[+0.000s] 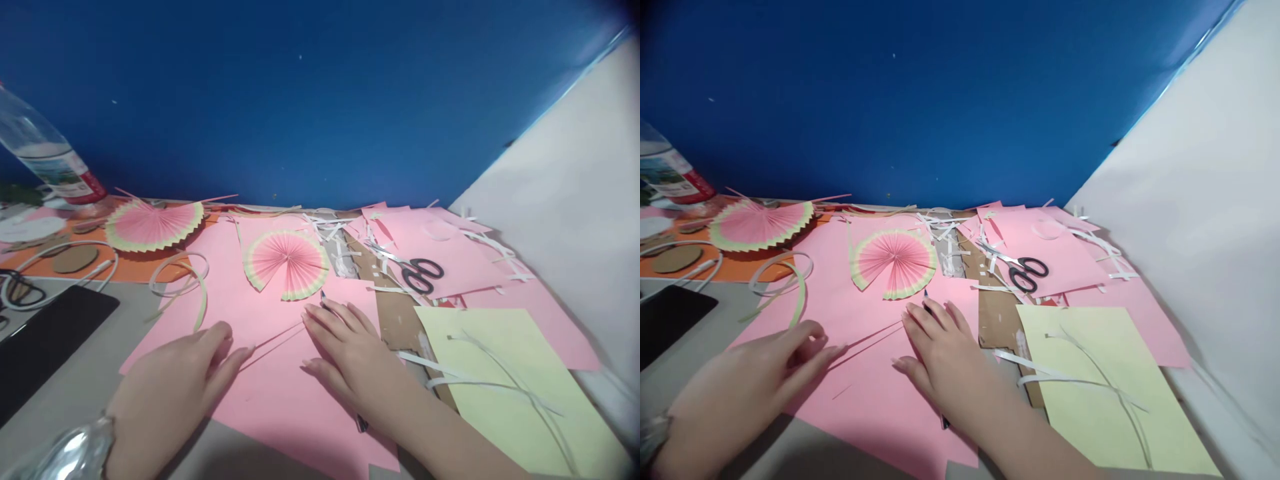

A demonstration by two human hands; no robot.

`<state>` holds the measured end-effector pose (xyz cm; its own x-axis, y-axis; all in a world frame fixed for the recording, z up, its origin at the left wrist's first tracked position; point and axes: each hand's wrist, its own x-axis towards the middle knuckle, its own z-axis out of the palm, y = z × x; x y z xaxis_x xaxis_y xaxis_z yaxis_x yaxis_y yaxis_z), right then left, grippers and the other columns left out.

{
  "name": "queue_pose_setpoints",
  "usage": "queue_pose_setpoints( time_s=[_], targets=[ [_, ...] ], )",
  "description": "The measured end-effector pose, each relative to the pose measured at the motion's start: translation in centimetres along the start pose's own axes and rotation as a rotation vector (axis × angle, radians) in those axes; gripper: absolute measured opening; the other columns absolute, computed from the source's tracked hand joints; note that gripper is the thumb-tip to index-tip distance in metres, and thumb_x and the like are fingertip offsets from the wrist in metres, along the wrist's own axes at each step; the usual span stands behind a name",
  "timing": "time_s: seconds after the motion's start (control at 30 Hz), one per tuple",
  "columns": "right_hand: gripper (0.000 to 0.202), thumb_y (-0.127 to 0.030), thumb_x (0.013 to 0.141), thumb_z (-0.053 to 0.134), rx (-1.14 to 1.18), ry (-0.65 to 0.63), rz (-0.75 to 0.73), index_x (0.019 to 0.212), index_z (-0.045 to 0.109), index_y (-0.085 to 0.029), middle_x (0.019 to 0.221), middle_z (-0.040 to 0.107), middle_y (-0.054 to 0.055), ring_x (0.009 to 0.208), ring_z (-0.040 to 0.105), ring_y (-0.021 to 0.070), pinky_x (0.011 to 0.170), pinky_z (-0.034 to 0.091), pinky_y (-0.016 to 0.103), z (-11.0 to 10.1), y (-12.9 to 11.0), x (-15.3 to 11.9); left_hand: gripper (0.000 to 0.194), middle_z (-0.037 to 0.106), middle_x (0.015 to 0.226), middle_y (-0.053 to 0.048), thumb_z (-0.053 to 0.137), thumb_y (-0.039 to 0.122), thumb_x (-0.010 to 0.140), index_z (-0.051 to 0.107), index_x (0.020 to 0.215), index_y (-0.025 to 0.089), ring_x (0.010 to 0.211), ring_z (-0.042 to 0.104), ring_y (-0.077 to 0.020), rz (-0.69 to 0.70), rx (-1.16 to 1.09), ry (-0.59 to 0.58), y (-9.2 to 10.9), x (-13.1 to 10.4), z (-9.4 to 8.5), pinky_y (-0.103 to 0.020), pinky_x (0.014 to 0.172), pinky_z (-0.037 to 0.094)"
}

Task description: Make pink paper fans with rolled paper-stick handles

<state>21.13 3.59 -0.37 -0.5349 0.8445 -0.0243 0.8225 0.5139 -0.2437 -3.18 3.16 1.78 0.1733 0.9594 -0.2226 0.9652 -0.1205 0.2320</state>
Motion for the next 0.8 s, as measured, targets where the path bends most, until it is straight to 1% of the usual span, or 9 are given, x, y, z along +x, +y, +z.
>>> queue_pose_setpoints(
  time_s=[0.07,0.13,0.2,0.23,0.3,0.37,0.5,0.6,0.8],
  targets=[
    [0.049,-0.047,0.095,0.039,-0.006,-0.002,0.001,0.135,0.046,-0.019,0.144,0.044,0.002,0.133,0.033,0.0247,0.113,0.025,0.049,0.0,0.0,0.0,0.031,0.068,0.088,-0.005,0.039,0.043,0.091,0.060,0.096,0.021,0.079,0.062,-0.0254,0.144,0.113,0.174,0.1,0.0,0.5,-0.039,0.068,0.044],
    [0.051,-0.047,0.095,0.039,-0.015,-0.001,0.001,0.136,0.045,-0.018,0.145,0.043,0.003,0.133,0.033,0.0249,0.112,0.026,0.049,0.0,0.0,0.0,0.033,0.066,0.110,-0.008,0.046,0.041,0.090,0.059,0.111,0.020,0.100,0.059,-0.0275,0.399,0.164,0.314,0.3,0.0,1.5,-0.043,0.086,0.042],
    [0.053,-0.047,0.094,0.040,-0.023,0.006,0.002,0.138,0.043,-0.017,0.145,0.042,0.003,0.134,0.033,0.0248,0.112,0.027,0.049,0.1,-0.1,0.0,0.047,0.059,0.129,-0.009,0.050,0.047,0.088,0.054,0.125,0.018,0.116,0.052,-0.0291,0.623,0.223,0.364,0.7,0.0,2.9,-0.043,0.096,0.037],
    [0.053,-0.047,0.094,0.040,-0.027,0.010,0.003,0.138,0.042,-0.017,0.146,0.042,0.003,0.134,0.032,0.0245,0.112,0.028,0.048,0.1,-0.1,0.0,0.054,0.054,0.136,-0.010,0.049,0.051,0.087,0.051,0.129,0.017,0.121,0.048,-0.0301,0.692,0.252,0.378,0.9,0.1,3.5,-0.044,0.098,0.036],
    [0.054,-0.047,0.094,0.039,-0.031,0.007,0.005,0.139,0.040,-0.018,0.146,0.042,0.003,0.134,0.033,0.0241,0.112,0.027,0.048,0.2,0.0,0.0,0.063,0.046,0.142,-0.012,0.045,0.055,0.087,0.046,0.134,0.013,0.128,0.042,-0.0310,0.725,0.288,0.383,1.3,0.1,4.4,-0.044,0.099,0.034],
    [0.054,-0.048,0.095,0.038,-0.031,-0.009,0.003,0.140,0.040,-0.018,0.146,0.041,0.002,0.135,0.032,0.0239,0.112,0.026,0.049,0.2,0.1,0.1,0.066,0.044,0.144,-0.014,0.041,0.056,0.088,0.044,0.136,0.010,0.130,0.040,-0.0303,0.708,0.299,0.379,1.5,0.1,4.8,-0.042,0.099,0.034],
    [0.055,-0.050,0.096,0.033,-0.020,-0.034,-0.014,0.141,0.038,-0.020,0.147,0.039,0.001,0.136,0.030,0.0239,0.112,0.024,0.051,0.2,0.4,0.1,0.071,0.042,0.145,-0.012,0.037,0.058,0.089,0.040,0.137,0.006,0.130,0.041,-0.0284,0.691,0.318,0.356,1.4,0.2,4.7,-0.040,0.099,0.035],
    [0.055,-0.053,0.095,0.030,-0.011,-0.059,-0.047,0.142,0.035,-0.024,0.148,0.038,-0.002,0.136,0.029,0.0241,0.112,0.024,0.053,0.0,0.5,-0.1,0.071,0.039,0.146,-0.011,0.036,0.059,0.089,0.039,0.139,0.007,0.131,0.041,-0.0275,0.681,0.333,0.342,1.2,0.2,4.7,-0.040,0.099,0.036],
    [0.064,-0.053,0.093,0.037,-0.038,-0.151,-0.128,0.147,0.023,-0.022,0.154,0.020,0.001,0.141,0.019,0.0268,0.112,0.023,0.054,-0.2,0.9,-0.4,0.069,0.041,0.144,-0.011,0.036,0.057,0.090,0.042,0.137,0.007,0.129,0.044,-0.0280,0.667,0.349,0.359,1.3,0.0,4.6,-0.041,0.098,0.038]
  ],
)
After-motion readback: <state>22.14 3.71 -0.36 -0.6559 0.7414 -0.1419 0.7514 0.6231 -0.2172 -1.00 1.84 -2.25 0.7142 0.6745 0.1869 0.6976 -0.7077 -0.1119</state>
